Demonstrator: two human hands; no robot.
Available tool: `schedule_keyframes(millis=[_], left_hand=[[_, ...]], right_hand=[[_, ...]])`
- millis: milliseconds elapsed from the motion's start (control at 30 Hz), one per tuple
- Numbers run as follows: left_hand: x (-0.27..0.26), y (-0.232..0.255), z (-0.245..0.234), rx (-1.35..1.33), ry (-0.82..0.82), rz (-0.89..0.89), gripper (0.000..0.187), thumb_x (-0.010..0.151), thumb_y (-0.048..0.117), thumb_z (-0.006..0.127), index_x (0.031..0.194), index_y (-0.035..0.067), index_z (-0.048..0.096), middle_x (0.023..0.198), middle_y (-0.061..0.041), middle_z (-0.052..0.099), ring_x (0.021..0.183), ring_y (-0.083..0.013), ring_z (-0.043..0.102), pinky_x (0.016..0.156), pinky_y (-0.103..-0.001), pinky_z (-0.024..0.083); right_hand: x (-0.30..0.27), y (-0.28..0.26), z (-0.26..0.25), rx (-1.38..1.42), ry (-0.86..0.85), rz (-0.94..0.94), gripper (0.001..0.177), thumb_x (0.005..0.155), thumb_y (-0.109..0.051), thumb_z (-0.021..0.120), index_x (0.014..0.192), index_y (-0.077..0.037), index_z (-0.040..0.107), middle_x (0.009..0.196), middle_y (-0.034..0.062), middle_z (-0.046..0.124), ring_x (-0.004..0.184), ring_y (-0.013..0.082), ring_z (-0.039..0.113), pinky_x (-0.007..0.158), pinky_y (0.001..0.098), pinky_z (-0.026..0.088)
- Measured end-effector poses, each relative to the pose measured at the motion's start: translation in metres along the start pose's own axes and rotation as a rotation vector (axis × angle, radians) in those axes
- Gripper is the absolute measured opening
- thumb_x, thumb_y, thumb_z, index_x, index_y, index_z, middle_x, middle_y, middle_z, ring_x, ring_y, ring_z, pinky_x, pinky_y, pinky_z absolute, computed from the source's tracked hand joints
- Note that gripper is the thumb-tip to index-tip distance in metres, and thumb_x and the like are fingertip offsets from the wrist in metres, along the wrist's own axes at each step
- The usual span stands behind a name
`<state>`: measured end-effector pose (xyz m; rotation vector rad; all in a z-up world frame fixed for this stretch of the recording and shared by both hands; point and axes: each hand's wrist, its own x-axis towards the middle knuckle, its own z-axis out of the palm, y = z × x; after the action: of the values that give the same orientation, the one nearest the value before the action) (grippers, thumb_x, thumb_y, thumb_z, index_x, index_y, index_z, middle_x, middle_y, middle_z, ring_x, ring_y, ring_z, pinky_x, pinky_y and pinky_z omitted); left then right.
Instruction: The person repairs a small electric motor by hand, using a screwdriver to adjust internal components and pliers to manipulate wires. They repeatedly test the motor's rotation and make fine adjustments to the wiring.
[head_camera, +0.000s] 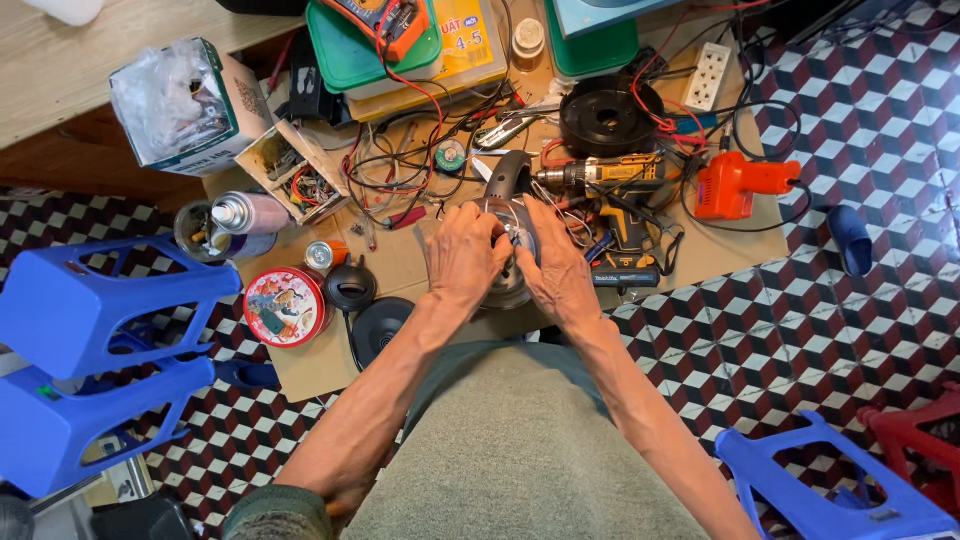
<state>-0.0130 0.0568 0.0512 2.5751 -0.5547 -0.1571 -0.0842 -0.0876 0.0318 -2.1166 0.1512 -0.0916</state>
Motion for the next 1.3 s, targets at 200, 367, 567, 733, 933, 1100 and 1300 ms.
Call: schedule_keyframes(millis=[200,367,567,733,933,1100,1300], left_hand=[[0.014,-0.008,-0.001,0.054,-0.073,0.076,0.014,0.075,0.020,0.079,0.082,0.009,0.073,0.094,-0.008,0.065,0.096,-0.0303,0.062,0.074,-0.049,0.052],[0.014,-0.008,-0.004,0.082,-0.099,0.139,0.013,0.078,0.017,0.078,0.082,0.007,0.070,0.094,-0.009,0.065,0.095,-0.0316,0.061,0.073,-0.049,0.052],[0.014,-0.012,-0.014,0.198,-0.094,0.278,0.017,0.079,0.020,0.080,0.082,0.008,0.069,0.089,-0.008,0.063,0.089,-0.0295,0.063,0.067,-0.046,0.051],[0.015,-0.015,-0.021,0.233,-0.086,0.302,0.021,0.079,0.022,0.081,0.080,0.007,0.067,0.087,-0.009,0.063,0.087,-0.0295,0.063,0.063,-0.046,0.050],[0.020,-0.022,-0.026,0.133,-0.127,0.230,0.017,0.078,0.022,0.080,0.082,0.010,0.069,0.084,-0.009,0.066,0.084,-0.0313,0.065,0.065,-0.048,0.050],[0.040,-0.034,-0.031,0.176,-0.284,0.327,0.018,0.081,0.024,0.079,0.083,0.009,0.069,0.085,-0.012,0.066,0.085,-0.0336,0.067,0.065,-0.049,0.050],[0.049,-0.041,-0.048,0.086,-0.326,0.428,0.011,0.082,0.021,0.076,0.086,0.011,0.072,0.085,-0.008,0.068,0.083,-0.0320,0.067,0.065,-0.048,0.051]], right_hand=[[0.003,-0.013,-0.004,-0.012,-0.007,0.142,0.061,0.094,-0.020,0.058,0.152,-0.011,0.043,0.152,0.0178,0.051,0.129,0.0390,0.059,0.106,0.0421,0.048],[0.004,-0.017,-0.005,-0.010,0.000,0.162,0.062,0.093,-0.020,0.059,0.152,-0.011,0.043,0.152,0.0176,0.052,0.128,0.0392,0.059,0.105,0.0422,0.049],[0.007,-0.015,0.000,-0.032,0.016,0.168,0.063,0.093,-0.020,0.063,0.152,-0.011,0.045,0.151,0.0206,0.050,0.127,0.0417,0.058,0.105,0.0422,0.048],[0.008,-0.017,0.007,-0.008,0.056,0.119,0.064,0.091,-0.017,0.063,0.152,-0.009,0.044,0.150,0.0212,0.053,0.127,0.0407,0.059,0.106,0.0418,0.049],[0.012,-0.015,0.012,-0.039,0.039,0.145,0.065,0.089,-0.014,0.065,0.151,-0.008,0.044,0.148,0.0222,0.052,0.127,0.0420,0.057,0.104,0.0425,0.048],[0.012,-0.015,0.014,-0.071,0.070,0.031,0.065,0.090,-0.012,0.064,0.151,-0.006,0.044,0.146,0.0231,0.052,0.128,0.0423,0.057,0.104,0.0447,0.049],[0.016,-0.029,0.007,-0.136,0.012,0.083,0.064,0.089,-0.013,0.064,0.150,-0.005,0.044,0.134,0.0218,0.056,0.118,0.0418,0.060,0.095,0.0476,0.050]])
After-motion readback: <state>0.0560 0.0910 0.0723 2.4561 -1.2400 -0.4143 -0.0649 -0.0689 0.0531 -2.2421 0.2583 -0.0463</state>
